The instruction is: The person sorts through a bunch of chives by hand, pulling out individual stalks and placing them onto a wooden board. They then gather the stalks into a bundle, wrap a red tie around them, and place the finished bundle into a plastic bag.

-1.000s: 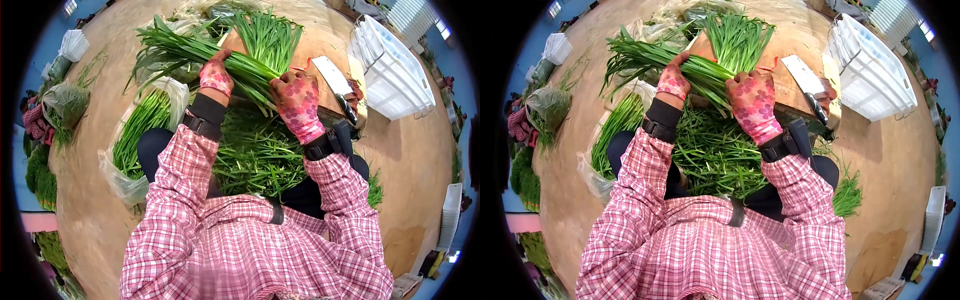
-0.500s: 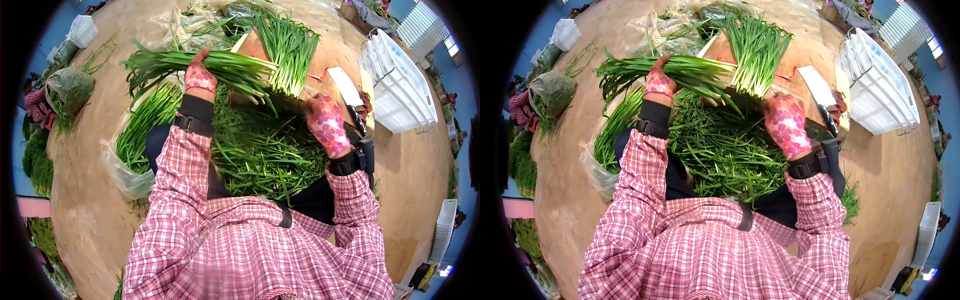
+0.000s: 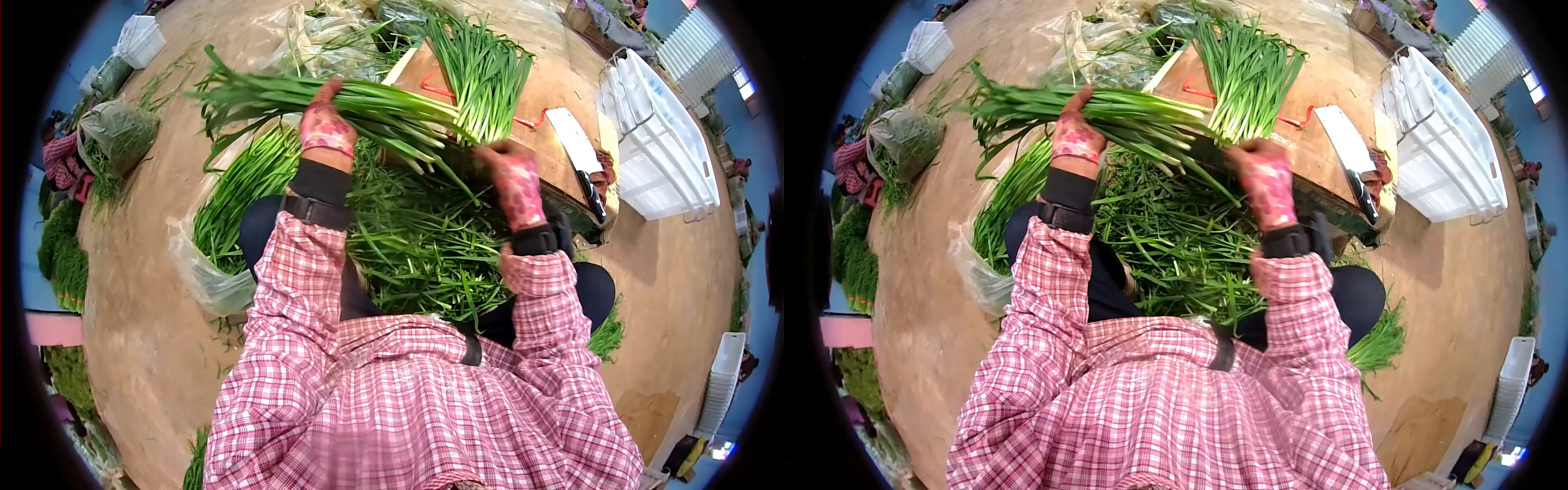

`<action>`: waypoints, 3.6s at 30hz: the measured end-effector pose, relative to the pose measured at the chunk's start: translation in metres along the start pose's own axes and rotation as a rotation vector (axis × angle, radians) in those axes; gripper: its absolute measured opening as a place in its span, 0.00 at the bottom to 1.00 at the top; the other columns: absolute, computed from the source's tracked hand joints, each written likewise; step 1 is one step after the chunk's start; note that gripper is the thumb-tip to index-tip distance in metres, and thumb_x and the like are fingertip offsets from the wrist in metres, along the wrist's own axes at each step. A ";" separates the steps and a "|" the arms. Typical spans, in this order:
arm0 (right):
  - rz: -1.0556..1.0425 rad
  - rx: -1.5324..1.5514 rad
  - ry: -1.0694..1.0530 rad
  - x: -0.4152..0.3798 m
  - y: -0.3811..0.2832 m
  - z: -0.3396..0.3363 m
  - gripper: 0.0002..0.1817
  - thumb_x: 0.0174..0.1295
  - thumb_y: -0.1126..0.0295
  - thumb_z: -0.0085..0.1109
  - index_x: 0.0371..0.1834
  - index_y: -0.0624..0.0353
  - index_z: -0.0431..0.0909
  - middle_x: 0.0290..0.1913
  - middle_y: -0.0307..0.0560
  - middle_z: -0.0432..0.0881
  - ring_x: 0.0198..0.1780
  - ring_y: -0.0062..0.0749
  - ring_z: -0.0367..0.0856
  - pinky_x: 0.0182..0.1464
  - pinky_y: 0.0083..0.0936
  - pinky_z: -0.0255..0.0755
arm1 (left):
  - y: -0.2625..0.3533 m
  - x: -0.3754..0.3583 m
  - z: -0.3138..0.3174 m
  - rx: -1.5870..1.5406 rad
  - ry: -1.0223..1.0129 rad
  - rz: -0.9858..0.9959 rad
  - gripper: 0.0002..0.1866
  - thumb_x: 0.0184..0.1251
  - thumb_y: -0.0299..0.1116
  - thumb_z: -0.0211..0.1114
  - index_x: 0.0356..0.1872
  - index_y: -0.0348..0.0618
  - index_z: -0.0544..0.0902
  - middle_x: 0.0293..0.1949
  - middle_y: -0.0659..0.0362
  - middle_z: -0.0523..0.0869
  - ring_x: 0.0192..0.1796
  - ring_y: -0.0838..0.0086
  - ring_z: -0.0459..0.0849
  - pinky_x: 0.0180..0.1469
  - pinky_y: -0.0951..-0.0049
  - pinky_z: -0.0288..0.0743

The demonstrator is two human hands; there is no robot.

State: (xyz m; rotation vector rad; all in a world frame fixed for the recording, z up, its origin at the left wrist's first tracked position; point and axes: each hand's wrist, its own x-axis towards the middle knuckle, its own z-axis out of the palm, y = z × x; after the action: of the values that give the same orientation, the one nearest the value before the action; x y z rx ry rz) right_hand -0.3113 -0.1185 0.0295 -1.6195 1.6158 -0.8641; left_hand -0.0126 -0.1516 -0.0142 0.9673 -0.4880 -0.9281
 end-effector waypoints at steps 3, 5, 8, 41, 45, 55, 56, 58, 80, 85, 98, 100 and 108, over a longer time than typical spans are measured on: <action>-0.020 -0.487 -0.017 0.009 0.053 -0.018 0.18 0.55 0.58 0.65 0.40 0.61 0.83 0.42 0.54 0.85 0.45 0.42 0.84 0.51 0.34 0.75 | 0.026 0.000 -0.012 -0.012 0.077 -0.066 0.19 0.69 0.25 0.53 0.61 0.44 0.76 0.56 0.51 0.80 0.52 0.69 0.79 0.54 0.76 0.74; -0.259 -0.249 -0.037 -0.007 0.029 -0.003 0.27 0.56 0.57 0.65 0.55 0.62 0.77 0.53 0.57 0.81 0.55 0.44 0.80 0.60 0.31 0.71 | 0.024 0.013 -0.016 -0.176 0.121 -0.205 0.27 0.64 0.15 0.53 0.64 0.47 0.72 0.56 0.51 0.79 0.54 0.70 0.79 0.55 0.76 0.74; -0.345 0.150 -0.237 -0.016 -0.003 0.042 0.24 0.58 0.58 0.65 0.53 0.61 0.77 0.50 0.55 0.82 0.53 0.50 0.80 0.56 0.32 0.73 | 0.009 0.008 -0.009 0.125 0.039 -0.067 0.31 0.58 0.15 0.61 0.65 0.46 0.72 0.55 0.51 0.81 0.52 0.70 0.80 0.54 0.77 0.74; -0.976 -0.110 0.175 -0.032 -0.031 0.049 0.08 0.43 0.70 0.72 0.30 0.50 0.86 0.30 0.43 0.80 0.35 0.43 0.78 0.38 0.39 0.70 | -0.026 0.042 -0.049 0.032 0.003 -0.080 0.18 0.56 0.25 0.67 0.49 0.43 0.78 0.47 0.56 0.85 0.46 0.66 0.83 0.51 0.63 0.77; -0.972 -0.098 0.218 -0.044 -0.028 0.047 0.04 0.46 0.71 0.69 0.25 0.51 0.83 0.28 0.42 0.77 0.37 0.44 0.76 0.43 0.38 0.67 | -0.047 0.073 -0.068 0.263 0.033 0.097 0.08 0.61 0.32 0.67 0.39 0.42 0.83 0.43 0.57 0.87 0.44 0.61 0.85 0.52 0.54 0.79; -0.592 -0.176 0.068 -0.036 -0.005 0.004 0.11 0.56 0.62 0.66 0.39 0.52 0.86 0.38 0.49 0.81 0.42 0.45 0.79 0.46 0.39 0.72 | 0.041 0.004 -0.025 -0.236 0.077 -0.124 0.13 0.69 0.31 0.58 0.52 0.46 0.80 0.50 0.55 0.84 0.51 0.66 0.82 0.55 0.63 0.76; -0.565 -0.108 0.122 -0.037 -0.036 0.006 0.13 0.54 0.61 0.68 0.40 0.53 0.86 0.40 0.49 0.82 0.44 0.44 0.79 0.48 0.36 0.72 | 0.043 -0.009 -0.012 -0.306 0.100 -0.210 0.12 0.68 0.32 0.59 0.50 0.44 0.81 0.49 0.55 0.85 0.50 0.65 0.83 0.54 0.63 0.77; -0.462 -0.045 0.086 -0.025 -0.057 0.024 0.15 0.52 0.61 0.69 0.41 0.54 0.86 0.44 0.50 0.82 0.49 0.43 0.79 0.52 0.33 0.72 | 0.058 -0.035 0.020 -0.444 0.146 -0.372 0.11 0.67 0.34 0.62 0.45 0.41 0.82 0.46 0.55 0.85 0.48 0.64 0.84 0.53 0.62 0.78; -0.186 0.268 -0.689 -0.027 -0.057 0.009 0.30 0.53 0.63 0.72 0.56 0.67 0.74 0.48 0.51 0.83 0.48 0.36 0.83 0.50 0.26 0.76 | 0.006 -0.026 0.017 0.711 -0.461 0.546 0.14 0.63 0.24 0.59 0.50 0.37 0.79 0.44 0.51 0.86 0.46 0.67 0.85 0.52 0.69 0.79; 0.295 0.938 -0.873 -0.019 0.004 0.045 0.15 0.58 0.71 0.66 0.46 0.65 0.77 0.37 0.49 0.84 0.35 0.36 0.86 0.38 0.33 0.82 | -0.017 -0.006 0.029 0.091 -0.572 -0.164 0.24 0.64 0.23 0.59 0.63 0.43 0.72 0.47 0.54 0.86 0.41 0.70 0.86 0.45 0.73 0.81; -0.067 0.098 -0.782 -0.032 0.005 0.013 0.26 0.63 0.47 0.59 0.37 0.66 0.82 0.30 0.47 0.84 0.33 0.30 0.83 0.36 0.26 0.74 | -0.085 -0.126 0.017 -0.318 -0.637 -0.833 0.26 0.69 0.43 0.61 0.62 0.37 0.73 0.55 0.49 0.81 0.53 0.63 0.83 0.55 0.60 0.78; 0.155 -0.064 -0.486 -0.029 0.011 0.007 0.24 0.63 0.48 0.59 0.39 0.62 0.83 0.30 0.47 0.84 0.33 0.30 0.82 0.38 0.31 0.74 | -0.076 -0.130 0.017 -0.304 -0.520 -0.889 0.22 0.68 0.37 0.61 0.59 0.36 0.74 0.52 0.49 0.82 0.52 0.61 0.83 0.54 0.56 0.80; -0.496 -0.350 -0.147 0.027 -0.016 0.043 0.12 0.51 0.65 0.68 0.37 0.56 0.85 0.32 0.52 0.83 0.39 0.43 0.82 0.46 0.35 0.75 | -0.064 -0.142 0.030 -0.163 -0.337 -0.788 0.14 0.61 0.29 0.66 0.45 0.30 0.80 0.37 0.49 0.86 0.33 0.63 0.87 0.36 0.63 0.84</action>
State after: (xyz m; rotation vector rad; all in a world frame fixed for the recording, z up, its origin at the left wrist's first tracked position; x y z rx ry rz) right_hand -0.2662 -0.1454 0.0193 -2.3343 1.3325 -0.6990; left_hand -0.1392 -0.0624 -0.0487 0.8583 -0.2954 -1.8324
